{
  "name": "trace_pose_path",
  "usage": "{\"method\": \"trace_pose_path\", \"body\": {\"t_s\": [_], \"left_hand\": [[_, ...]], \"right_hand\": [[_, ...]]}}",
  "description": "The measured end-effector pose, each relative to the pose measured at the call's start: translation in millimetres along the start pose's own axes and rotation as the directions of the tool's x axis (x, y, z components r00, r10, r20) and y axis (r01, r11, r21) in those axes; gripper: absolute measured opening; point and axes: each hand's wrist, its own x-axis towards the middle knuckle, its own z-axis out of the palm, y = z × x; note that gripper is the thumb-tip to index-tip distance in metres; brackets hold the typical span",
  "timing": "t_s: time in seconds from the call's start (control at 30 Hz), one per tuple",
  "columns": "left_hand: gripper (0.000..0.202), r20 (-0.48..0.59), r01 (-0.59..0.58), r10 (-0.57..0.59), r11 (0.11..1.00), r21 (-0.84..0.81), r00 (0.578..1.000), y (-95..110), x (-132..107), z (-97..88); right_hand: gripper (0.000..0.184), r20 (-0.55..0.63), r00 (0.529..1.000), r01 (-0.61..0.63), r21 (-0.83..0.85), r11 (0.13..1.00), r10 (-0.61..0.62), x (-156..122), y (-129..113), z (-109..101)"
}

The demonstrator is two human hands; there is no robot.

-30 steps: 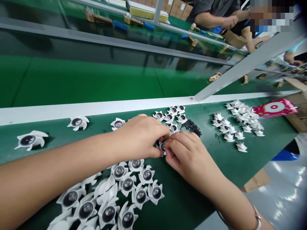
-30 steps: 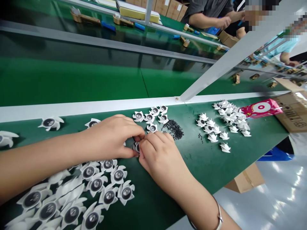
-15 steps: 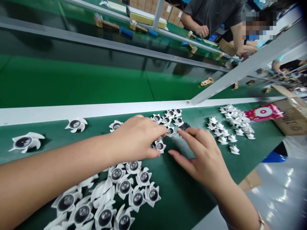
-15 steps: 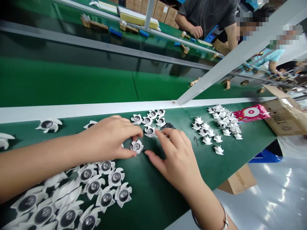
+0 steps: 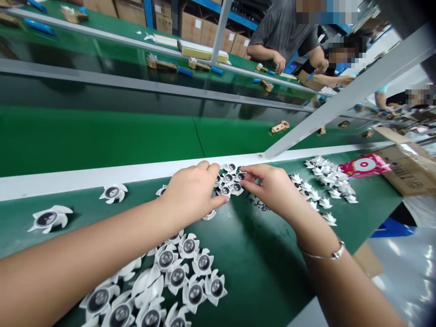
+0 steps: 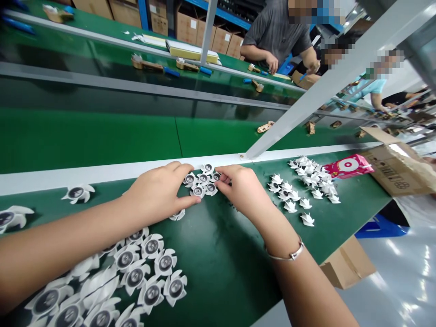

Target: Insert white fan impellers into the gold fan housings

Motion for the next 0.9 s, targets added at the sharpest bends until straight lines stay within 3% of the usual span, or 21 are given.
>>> {"method": "trace_pose_path", "body": {"t_s": [0.2, 0.3, 0.37, 0.53, 0.73, 0.9], "left_hand": [[0.067, 0.016, 0.023, -0.023, 1.000, 0.001, 1.000, -7, -4, -11.3], [0.051, 0.132, 0.001, -0.002, 1.000, 0.008, 0.991, -11, -14, -18.1], [0.037, 0.187, -0.066, 0.067, 0.998, -0.011, 0.980, -12, -21, -18.6], [0.028, 0.201, -0.254, 0.271, 0.961, -0.106, 0.941, -15, -36, -10.2], [0.028, 0.180, -0.159, 0.188, 0.973, -0.167, 0.965, -23, -36, -8.5], [0.040, 0.183, -0.174, 0.211, 0.965, -0.196, 0.960, -33, -37, -21.1]], "right_hand": [[0.016, -0.122, 0.993, -0.009, 0.012, 1.000, 0.011, -23, -2, -9], [0.010, -0.154, 0.987, -0.041, -0.023, 0.999, 0.037, -49, 5, -18], [0.012, -0.134, 0.990, -0.035, -0.038, 0.999, 0.029, -65, 11, -18], [0.019, -0.054, 0.998, 0.034, -0.077, 0.996, -0.038, -86, 17, -1], [0.023, 0.016, 0.995, 0.101, -0.170, 0.980, -0.099, -86, 15, 1], [0.027, 0.048, 0.985, 0.173, -0.258, 0.951, -0.166, -81, 10, 0]]}}
